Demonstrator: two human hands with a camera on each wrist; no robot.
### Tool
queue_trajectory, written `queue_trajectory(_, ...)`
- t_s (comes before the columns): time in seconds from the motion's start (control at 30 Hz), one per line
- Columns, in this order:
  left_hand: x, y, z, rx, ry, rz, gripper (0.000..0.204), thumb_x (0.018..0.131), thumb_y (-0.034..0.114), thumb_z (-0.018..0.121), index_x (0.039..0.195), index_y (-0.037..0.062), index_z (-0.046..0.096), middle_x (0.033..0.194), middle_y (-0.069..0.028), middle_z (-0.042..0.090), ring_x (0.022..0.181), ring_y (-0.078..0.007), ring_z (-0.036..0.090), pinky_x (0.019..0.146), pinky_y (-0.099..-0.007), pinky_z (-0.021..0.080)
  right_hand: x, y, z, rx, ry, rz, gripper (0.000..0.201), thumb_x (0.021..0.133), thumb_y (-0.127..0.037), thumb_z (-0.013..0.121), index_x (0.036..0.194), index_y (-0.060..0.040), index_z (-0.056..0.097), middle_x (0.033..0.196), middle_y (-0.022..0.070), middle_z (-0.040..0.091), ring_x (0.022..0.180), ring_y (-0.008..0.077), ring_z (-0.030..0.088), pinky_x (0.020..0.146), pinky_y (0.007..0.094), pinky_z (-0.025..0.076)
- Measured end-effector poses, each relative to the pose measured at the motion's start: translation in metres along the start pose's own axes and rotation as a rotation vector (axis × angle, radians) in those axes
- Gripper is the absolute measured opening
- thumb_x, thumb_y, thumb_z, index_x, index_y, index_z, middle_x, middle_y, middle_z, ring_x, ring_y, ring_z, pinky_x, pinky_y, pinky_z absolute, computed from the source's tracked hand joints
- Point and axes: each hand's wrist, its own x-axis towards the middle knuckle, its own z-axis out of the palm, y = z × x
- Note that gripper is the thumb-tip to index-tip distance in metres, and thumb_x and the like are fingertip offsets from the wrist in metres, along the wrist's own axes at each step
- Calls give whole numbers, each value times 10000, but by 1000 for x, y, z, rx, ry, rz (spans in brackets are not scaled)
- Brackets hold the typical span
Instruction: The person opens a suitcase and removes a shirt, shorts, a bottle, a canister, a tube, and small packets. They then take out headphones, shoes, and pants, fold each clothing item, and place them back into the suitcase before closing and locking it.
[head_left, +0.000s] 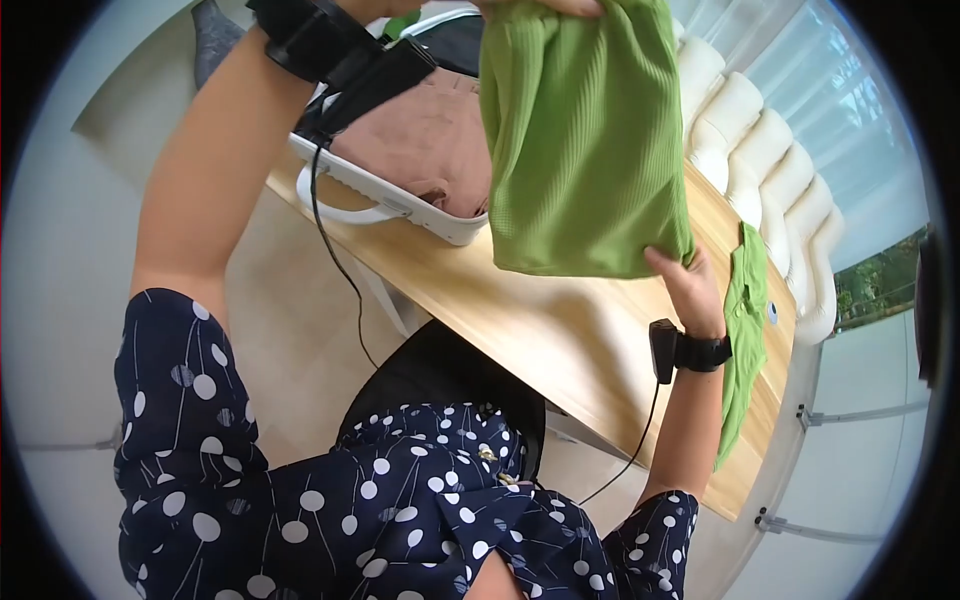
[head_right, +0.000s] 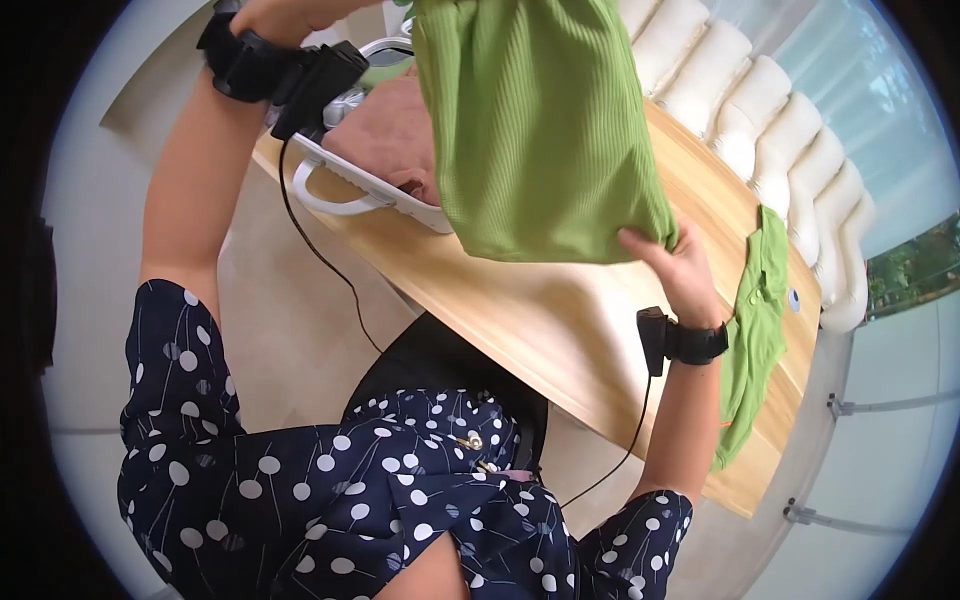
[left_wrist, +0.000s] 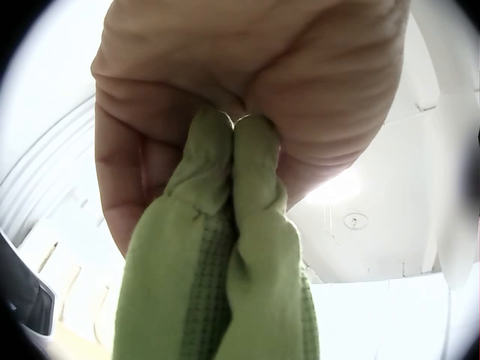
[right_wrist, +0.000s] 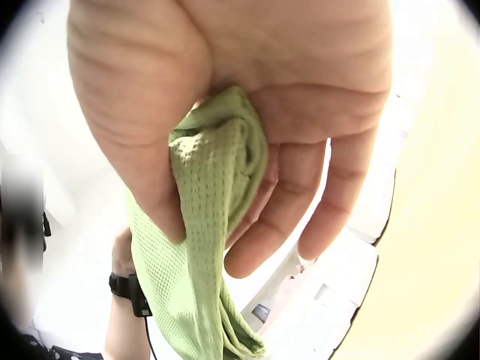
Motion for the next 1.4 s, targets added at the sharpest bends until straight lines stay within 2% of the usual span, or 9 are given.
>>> queue_trajectory(0.13,-30,22,-23,182,168,-175,285,903,241,588,1055,1,619,880,-2,643,729,-56,583,631,-185,466,15,-18,9,583,34,-216,302,911,-90,529,1203,-13,516,1182,86,588,1031,195,604,900,393,499)
queue_trajectory(0.3,-60,-17,-63,-111,298,-199,297,904,255,592,1032,-12,615,873,-40,663,723,-97,629,626,-236,524,70,-60,31,656,109,-195,196,923,-127,528,1078,-13,564,942,79,657,815,163,659,741,309,557)
queue_trajectory(0.4,-84,-55,-89,-222,456,-340,332,901,247,597,1067,-41,594,929,-97,670,790,-167,657,672,-310,552,118,-67,52,536,115,-58,209,919,-140,541,1066,6,567,875,59,652,666,93,616,621,252,516)
queue_trajectory(0.57,-133,-124,-120,-12,620,-610,419,852,341,656,1147,53,583,994,-74,660,858,-139,642,753,-321,511,179,-53,107,385,14,60,262,891,-160,566,1082,20,564,934,92,641,780,181,654,653,299,557)
queue_trajectory(0.73,-163,-196,-104,426,482,-757,486,818,262,683,1168,-37,528,976,-124,662,854,-169,632,759,-277,486,190,-27,138,-468,1,53,485,824,-220,648,1140,89,448,813,143,621,571,213,646,446,304,529)
queue_trajectory(0.97,-172,-204,-107,344,471,-738,412,832,202,659,1137,-38,521,913,-138,658,826,-161,606,740,-294,470,177,-48,155,-936,319,-526,600,797,-200,681,1306,-18,421,1233,231,489,1118,322,524,902,389,452)
queue_trajectory(1.13,-170,-188,-90,719,400,-732,438,805,169,661,1190,39,498,1037,-174,607,923,-243,581,792,-370,457,164,-51,188,-1071,-120,-770,630,855,-419,601,1397,-188,379,1439,208,297,1317,433,286,1040,553,294)
queue_trajectory(1.33,-159,-193,-41,1173,370,-346,612,841,372,616,1388,246,371,1426,-218,295,1324,-383,289,1030,-503,323,160,-44,197,-1194,-548,-389,667,886,-619,398,1438,-257,305,1507,204,147,1377,460,89,1063,639,134)
queue_trajectory(1.4,-146,-174,-22,1057,173,-560,616,862,446,552,1413,299,319,1466,-203,226,1356,-406,187,1053,-545,264,159,-47,198,-1193,-561,-360,667,883,-623,403,1438,-266,304,1507,203,147,1377,459,86,1061,646,128)
